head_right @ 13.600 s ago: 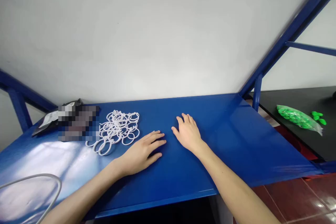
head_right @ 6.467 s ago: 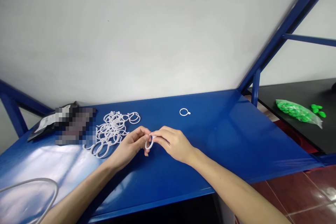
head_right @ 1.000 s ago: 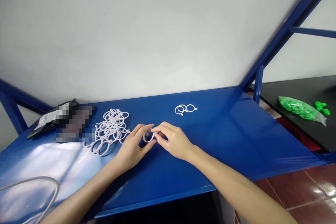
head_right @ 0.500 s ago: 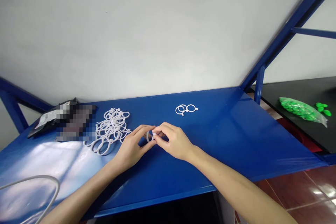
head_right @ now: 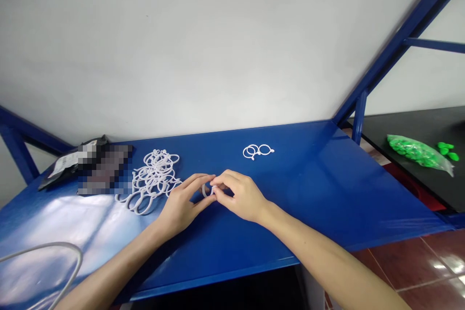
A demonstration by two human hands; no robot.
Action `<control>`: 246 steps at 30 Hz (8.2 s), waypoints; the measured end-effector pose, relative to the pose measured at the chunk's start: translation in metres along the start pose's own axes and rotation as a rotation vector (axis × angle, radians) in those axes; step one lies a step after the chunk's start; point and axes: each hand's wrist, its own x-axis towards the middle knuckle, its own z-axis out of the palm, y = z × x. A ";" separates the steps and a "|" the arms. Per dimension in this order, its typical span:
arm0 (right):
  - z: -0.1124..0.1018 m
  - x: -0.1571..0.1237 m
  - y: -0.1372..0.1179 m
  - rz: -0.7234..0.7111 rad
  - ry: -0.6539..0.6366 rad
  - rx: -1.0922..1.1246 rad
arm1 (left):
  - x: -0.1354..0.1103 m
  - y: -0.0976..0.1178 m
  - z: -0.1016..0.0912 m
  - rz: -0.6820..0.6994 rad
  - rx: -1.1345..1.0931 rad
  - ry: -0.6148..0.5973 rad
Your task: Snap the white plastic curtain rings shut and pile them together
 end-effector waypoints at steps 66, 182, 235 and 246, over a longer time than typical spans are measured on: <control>0.009 -0.003 0.002 0.565 -0.013 0.383 | 0.002 0.011 0.005 -0.549 -0.631 0.062; 0.000 -0.001 -0.001 0.451 -0.111 0.230 | 0.005 0.000 -0.010 -0.509 -0.511 -0.125; -0.021 0.004 0.019 -0.004 0.054 -0.462 | 0.012 -0.005 -0.035 -0.132 0.177 -0.267; 0.001 -0.002 0.001 0.249 -0.216 0.110 | 0.009 0.002 -0.017 -0.316 -0.158 -0.273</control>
